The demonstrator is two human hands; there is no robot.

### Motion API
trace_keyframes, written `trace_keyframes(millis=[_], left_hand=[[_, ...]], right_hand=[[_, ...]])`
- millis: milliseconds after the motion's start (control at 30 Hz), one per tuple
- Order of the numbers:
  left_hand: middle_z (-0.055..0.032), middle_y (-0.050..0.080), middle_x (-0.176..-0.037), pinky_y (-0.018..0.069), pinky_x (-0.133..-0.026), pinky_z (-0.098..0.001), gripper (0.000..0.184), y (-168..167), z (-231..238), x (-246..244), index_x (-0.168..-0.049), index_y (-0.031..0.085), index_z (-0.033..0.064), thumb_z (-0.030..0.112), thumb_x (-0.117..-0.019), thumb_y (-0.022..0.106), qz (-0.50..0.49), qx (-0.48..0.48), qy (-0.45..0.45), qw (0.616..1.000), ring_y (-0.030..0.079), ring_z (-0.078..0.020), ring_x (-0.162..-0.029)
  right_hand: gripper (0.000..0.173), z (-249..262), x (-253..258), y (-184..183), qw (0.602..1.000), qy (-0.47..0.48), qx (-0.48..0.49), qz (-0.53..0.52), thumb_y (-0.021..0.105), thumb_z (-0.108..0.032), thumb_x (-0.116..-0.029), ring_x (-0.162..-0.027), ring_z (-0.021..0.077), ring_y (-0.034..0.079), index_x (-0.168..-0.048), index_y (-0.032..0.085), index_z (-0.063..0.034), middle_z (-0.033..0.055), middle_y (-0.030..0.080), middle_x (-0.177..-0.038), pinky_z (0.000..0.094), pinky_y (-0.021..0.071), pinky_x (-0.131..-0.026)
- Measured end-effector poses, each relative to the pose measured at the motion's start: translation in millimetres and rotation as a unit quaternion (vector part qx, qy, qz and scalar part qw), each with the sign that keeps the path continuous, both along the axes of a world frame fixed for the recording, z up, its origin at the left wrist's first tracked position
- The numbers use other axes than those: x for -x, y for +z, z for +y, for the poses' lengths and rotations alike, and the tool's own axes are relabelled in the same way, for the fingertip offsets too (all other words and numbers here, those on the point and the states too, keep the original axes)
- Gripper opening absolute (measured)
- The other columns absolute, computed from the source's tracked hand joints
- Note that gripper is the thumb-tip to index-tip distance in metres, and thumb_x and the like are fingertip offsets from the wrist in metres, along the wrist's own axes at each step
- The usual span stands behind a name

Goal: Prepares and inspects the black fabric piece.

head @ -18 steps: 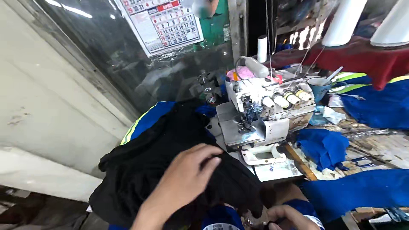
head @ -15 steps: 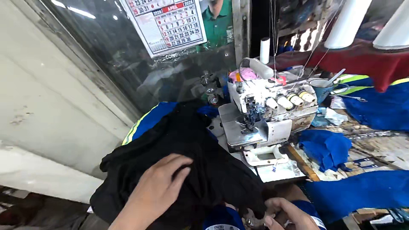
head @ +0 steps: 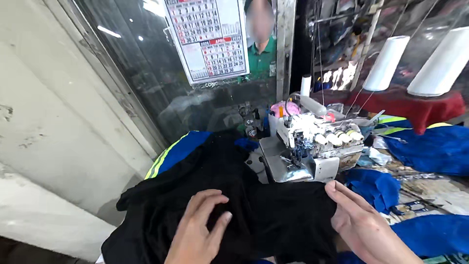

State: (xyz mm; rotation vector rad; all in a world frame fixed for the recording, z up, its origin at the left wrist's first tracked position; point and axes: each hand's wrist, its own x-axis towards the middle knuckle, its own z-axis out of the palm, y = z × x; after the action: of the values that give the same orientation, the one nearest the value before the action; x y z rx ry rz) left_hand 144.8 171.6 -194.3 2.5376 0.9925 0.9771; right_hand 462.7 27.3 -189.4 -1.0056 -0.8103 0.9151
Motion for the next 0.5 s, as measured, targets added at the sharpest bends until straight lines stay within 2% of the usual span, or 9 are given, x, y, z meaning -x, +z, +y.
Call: trace_keyframes(millis=[33, 67, 100, 133, 200, 300, 367, 433, 500], left_hand=[[-0.0051, 0.061, -0.140, 0.0521, -0.104, -0.0473, 0.033, -1, 1, -4, -0.124, 0.072, 0.0243, 0.042, -0.0967, 0.066, 0.031, 0.003, -0.010, 0.999, 0.056, -0.0236, -0.131], [-0.0050, 0.060, -0.141, 0.0504, -0.105, -0.0516, 0.030, -9, 5, -7, -0.120, 0.074, 0.0272, 0.042, -0.0959, 0.067, 0.058, -0.009, -0.013, 0.998, 0.055, -0.0262, -0.133], [-0.0014, 0.061, -0.141, 0.0499, -0.104, -0.0508, 0.022, -19, 10, -9, -0.111, 0.076, 0.0298, 0.043, -0.0963, 0.065, 0.070, -0.024, -0.007, 0.997, 0.054, -0.0239, -0.133], [0.0026, 0.063, -0.137, 0.0503, -0.104, -0.0468, 0.020, -26, 15, -10, -0.103, 0.077, 0.0302, 0.043, -0.0975, 0.063, 0.064, -0.035, 0.005, 0.997, 0.056, -0.0195, -0.131], [0.0051, 0.068, -0.128, 0.0535, -0.102, -0.0385, 0.022, -25, 18, -8, -0.100, 0.076, 0.0247, 0.040, -0.1000, 0.061, 0.007, -0.045, 0.023, 0.999, 0.061, -0.0135, -0.123], [-0.0030, 0.073, -0.117, 0.0582, -0.096, -0.0324, 0.027, 5, 0, -12, -0.107, 0.074, 0.0092, 0.031, -0.1035, 0.058, -0.109, -0.021, 0.064, 0.992, 0.069, -0.0121, -0.111], [-0.0052, 0.074, -0.106, 0.0577, -0.088, -0.0273, 0.029, 22, -12, -20, -0.109, 0.072, 0.0039, 0.028, -0.1042, 0.055, -0.140, -0.007, 0.112, 0.984, 0.070, -0.0082, -0.098], [-0.0046, 0.073, -0.099, 0.0562, -0.081, -0.0242, 0.029, 24, -10, -19, -0.108, 0.071, 0.0037, 0.027, -0.1038, 0.055, -0.138, -0.012, 0.123, 0.983, 0.068, -0.0057, -0.091], [0.0017, 0.071, -0.097, 0.0576, -0.076, -0.0206, 0.025, 14, 3, -9, -0.108, 0.070, 0.0089, 0.029, -0.1041, 0.055, -0.134, -0.047, 0.095, 0.985, 0.067, -0.0015, -0.088]], right_hand=[[0.036, 4, 2, 2, 1.000, -0.010, 0.006, 0.004, 0.049, -0.030, -0.1086, -0.112, 0.0239, 0.068, -0.133, 0.060, -0.0058, 0.0141, 0.068, -0.124, 0.0430, 0.0597, -0.093], [0.036, 7, 5, 4, 1.000, -0.020, 0.014, 0.001, 0.047, -0.029, -0.1093, -0.113, 0.0231, 0.068, -0.133, 0.060, -0.0061, 0.0133, 0.068, -0.124, 0.0422, 0.0594, -0.095], [0.036, 8, 7, 6, 0.999, -0.030, 0.026, -0.004, 0.046, -0.029, -0.1095, -0.114, 0.0225, 0.068, -0.134, 0.060, -0.0064, 0.0126, 0.069, -0.125, 0.0417, 0.0586, -0.097], [0.037, 8, 10, 7, 0.998, -0.040, 0.038, -0.010, 0.045, -0.030, -0.1097, -0.113, 0.0221, 0.069, -0.134, 0.061, -0.0068, 0.0121, 0.070, -0.123, 0.0415, 0.0588, -0.097], [0.038, 8, 10, 9, 0.997, -0.051, 0.053, -0.010, 0.043, -0.030, -0.1105, -0.111, 0.0215, 0.070, -0.134, 0.062, -0.0073, 0.0117, 0.071, -0.121, 0.0413, 0.0596, -0.096], [0.043, 5, 9, 10, 0.995, -0.045, 0.069, 0.054, 0.037, -0.033, -0.1108, -0.110, 0.0237, 0.070, -0.136, 0.061, -0.0063, 0.0137, 0.071, -0.122, 0.0453, 0.0595, -0.094], [0.046, 4, 10, 7, 0.992, -0.018, 0.083, 0.093, 0.035, -0.036, -0.1112, -0.111, 0.0250, 0.070, -0.139, 0.058, -0.0071, 0.0143, 0.070, -0.123, 0.0480, 0.0592, -0.095], [0.047, 5, 11, 3, 0.989, -0.002, 0.092, 0.118, 0.037, -0.038, -0.1109, -0.109, 0.0260, 0.070, -0.139, 0.059, -0.0072, 0.0153, 0.071, -0.121, 0.0495, 0.0594, -0.093], [0.047, 4, 8, 2, 0.985, 0.032, 0.072, 0.153, 0.038, -0.040, -0.1103, -0.108, 0.0270, 0.071, -0.137, 0.059, -0.0074, 0.0168, 0.071, -0.119, 0.0509, 0.0595, -0.093]])
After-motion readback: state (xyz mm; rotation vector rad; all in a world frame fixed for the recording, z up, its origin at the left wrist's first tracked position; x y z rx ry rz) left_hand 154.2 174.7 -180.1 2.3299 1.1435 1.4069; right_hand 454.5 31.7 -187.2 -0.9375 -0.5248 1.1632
